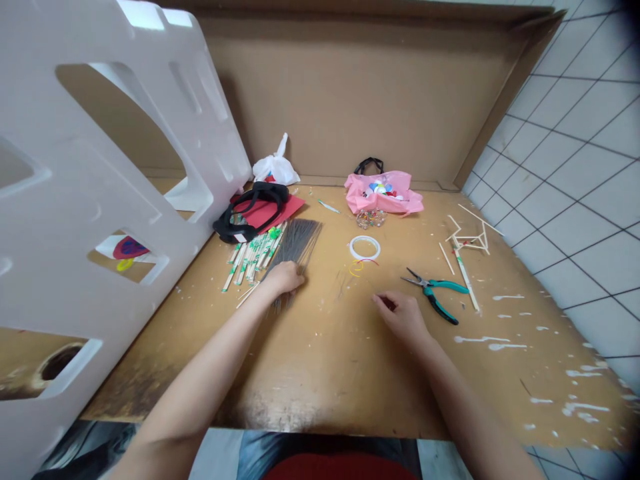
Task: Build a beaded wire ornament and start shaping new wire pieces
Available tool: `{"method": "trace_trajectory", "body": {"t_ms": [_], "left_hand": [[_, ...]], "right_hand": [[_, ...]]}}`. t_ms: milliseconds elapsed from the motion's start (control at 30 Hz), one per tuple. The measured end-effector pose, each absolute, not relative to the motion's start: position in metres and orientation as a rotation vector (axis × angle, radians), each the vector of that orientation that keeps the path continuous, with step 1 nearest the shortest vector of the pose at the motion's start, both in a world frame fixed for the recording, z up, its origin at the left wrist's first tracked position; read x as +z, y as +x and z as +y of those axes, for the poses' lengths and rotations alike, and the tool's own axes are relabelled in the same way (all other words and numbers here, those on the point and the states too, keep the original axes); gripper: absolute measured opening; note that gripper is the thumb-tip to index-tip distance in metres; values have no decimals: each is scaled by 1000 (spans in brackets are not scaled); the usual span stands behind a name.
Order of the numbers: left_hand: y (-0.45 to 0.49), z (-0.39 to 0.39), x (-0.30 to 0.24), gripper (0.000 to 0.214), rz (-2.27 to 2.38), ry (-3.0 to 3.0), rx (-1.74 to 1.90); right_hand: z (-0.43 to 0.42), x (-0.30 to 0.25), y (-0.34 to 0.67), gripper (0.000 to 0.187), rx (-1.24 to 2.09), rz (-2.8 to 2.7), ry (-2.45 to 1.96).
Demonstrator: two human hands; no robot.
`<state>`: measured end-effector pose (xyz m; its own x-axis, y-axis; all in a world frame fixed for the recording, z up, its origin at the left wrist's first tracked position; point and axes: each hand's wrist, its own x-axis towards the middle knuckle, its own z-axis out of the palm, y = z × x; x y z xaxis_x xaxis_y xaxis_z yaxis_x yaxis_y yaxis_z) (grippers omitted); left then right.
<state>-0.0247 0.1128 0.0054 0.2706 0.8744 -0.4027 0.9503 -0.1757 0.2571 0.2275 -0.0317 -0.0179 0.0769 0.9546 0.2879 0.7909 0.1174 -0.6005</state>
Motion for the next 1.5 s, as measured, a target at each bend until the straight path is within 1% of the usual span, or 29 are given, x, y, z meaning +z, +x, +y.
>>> {"method": "trace_trajectory", "body": {"t_ms": [233, 467, 567, 600, 700, 800, 1000, 1100, 1267, 1400, 1500], "left_hand": [[-38, 118, -5, 12, 1577, 1919, -72], [-45, 106, 12, 12, 1467, 1840, 232], [-30, 81, 16, 10, 1122, 1625, 529], [-23, 71, 16, 10, 1009, 1571, 558], [0, 42, 11, 20, 783, 1452, 608], [16, 26, 2, 27, 677, 1393, 642], [20, 25, -13, 32, 687, 1300, 676], [21, 23, -17, 33, 701, 1272, 700], [23, 15, -19, 33, 694, 1286, 741], [21, 17, -24, 30, 774, 1355, 687], [10, 30, -24, 26, 921, 1478, 677]], "right_hand": [[-34, -17, 225, 24, 328, -1743, -1681], [-31, -21, 225, 24, 455, -1691, -1678], [-31, -24, 219, 23, 656, -1572, -1632], [-32, -24, 216, 24, 755, -1526, -1607], [-35, -23, 203, 28, 1063, -1430, -1525], [-38, -22, 194, 30, 1275, -1384, -1431], [-38, -19, 196, 30, 1461, -1308, -1347], [-37, -21, 194, 27, 1480, -1296, -1376], [-38, -32, 186, 17, 1387, -1414, -1394], [-37, -35, 185, 18, 1291, -1408, -1423], [-34, -32, 190, 20, 1202, -1328, -1452]]}}
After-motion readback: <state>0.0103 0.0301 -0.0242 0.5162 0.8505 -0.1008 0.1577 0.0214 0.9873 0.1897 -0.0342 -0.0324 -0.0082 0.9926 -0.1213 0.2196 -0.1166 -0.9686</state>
